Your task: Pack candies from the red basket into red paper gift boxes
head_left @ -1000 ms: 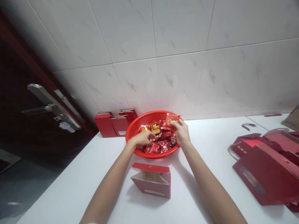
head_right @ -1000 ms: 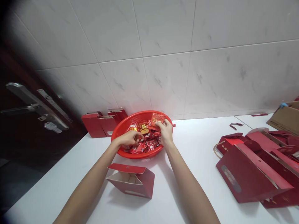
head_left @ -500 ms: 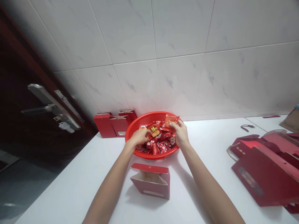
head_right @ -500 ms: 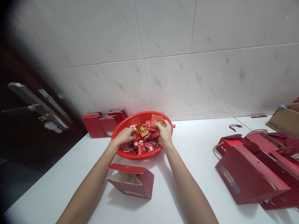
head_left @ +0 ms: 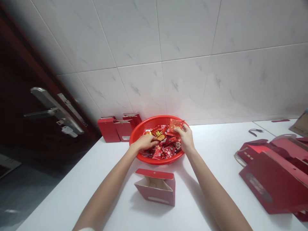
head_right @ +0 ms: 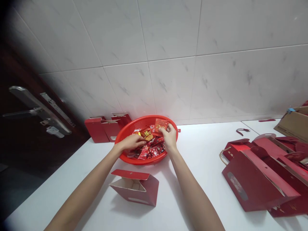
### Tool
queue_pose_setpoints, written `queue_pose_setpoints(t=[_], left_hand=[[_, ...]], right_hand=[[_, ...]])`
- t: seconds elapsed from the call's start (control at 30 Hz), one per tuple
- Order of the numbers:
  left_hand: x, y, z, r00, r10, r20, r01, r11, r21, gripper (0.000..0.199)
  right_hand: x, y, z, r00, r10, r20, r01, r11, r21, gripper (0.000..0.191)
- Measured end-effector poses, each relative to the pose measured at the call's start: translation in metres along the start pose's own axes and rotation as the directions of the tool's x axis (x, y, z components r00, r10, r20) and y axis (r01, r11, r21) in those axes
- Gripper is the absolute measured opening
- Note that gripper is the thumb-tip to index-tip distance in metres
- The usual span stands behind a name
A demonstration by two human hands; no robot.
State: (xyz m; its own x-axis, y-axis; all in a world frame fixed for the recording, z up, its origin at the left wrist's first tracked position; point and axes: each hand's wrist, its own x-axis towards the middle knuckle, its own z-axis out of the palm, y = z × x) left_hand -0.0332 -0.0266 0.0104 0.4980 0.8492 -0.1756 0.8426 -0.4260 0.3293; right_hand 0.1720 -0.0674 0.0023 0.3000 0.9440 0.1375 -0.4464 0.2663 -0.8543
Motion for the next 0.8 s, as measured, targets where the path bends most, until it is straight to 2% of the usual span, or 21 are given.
queue_pose_setpoints(t=[0.1,0.2,0.27,0.37,0.47,0.6,0.7,0.8], left_hand=[[0.001,0.001,-0.005,0.986,0.004,-0.165,-0.02,0.995,-0.094,0.035],[-0.001,0.005,-0.007,0.951,0.036,-0.307,-0.119,0.959,-0.256,0.04],[-0.003,0.009,-0.008,0.936,0.048,-0.349,-0.203,0.884,-0.422,0.043],[-0.001,0.018,-0.011,0.916,0.002,-0.402,-0.288,0.702,-0.652,0.049],[0.006,0.026,-0.014,0.891,-0.075,-0.448,-0.324,0.587,-0.742,0.061],[0.017,0.036,-0.014,0.872,-0.033,-0.488,-0.368,0.614,-0.699,0.058],[0.021,0.037,-0.012,0.887,0.041,-0.459,-0.371,0.655,-0.658,0.052],[0.023,0.031,-0.01,0.893,0.037,-0.449,-0.359,0.661,-0.659,0.047]], right_hand=[[0.0,0.0,0.0,1.0,-0.014,0.022,0.015,1.0,-0.02,0.024],[-0.001,0.0,0.0,0.999,-0.018,0.043,0.019,0.999,-0.029,0.023],[-0.001,0.001,0.0,0.999,-0.013,0.053,0.015,0.999,-0.036,0.022],[-0.002,0.001,0.001,0.999,0.016,0.05,-0.013,0.998,-0.066,0.021],[-0.002,0.001,0.004,0.996,0.077,0.052,-0.074,0.995,-0.068,0.022],[-0.005,-0.002,0.006,0.974,0.157,0.163,-0.158,0.987,-0.012,0.032],[-0.007,-0.006,0.006,0.965,0.14,0.224,-0.138,0.99,-0.028,0.04],[-0.007,-0.007,0.005,0.969,0.121,0.215,-0.114,0.993,-0.043,0.042]])
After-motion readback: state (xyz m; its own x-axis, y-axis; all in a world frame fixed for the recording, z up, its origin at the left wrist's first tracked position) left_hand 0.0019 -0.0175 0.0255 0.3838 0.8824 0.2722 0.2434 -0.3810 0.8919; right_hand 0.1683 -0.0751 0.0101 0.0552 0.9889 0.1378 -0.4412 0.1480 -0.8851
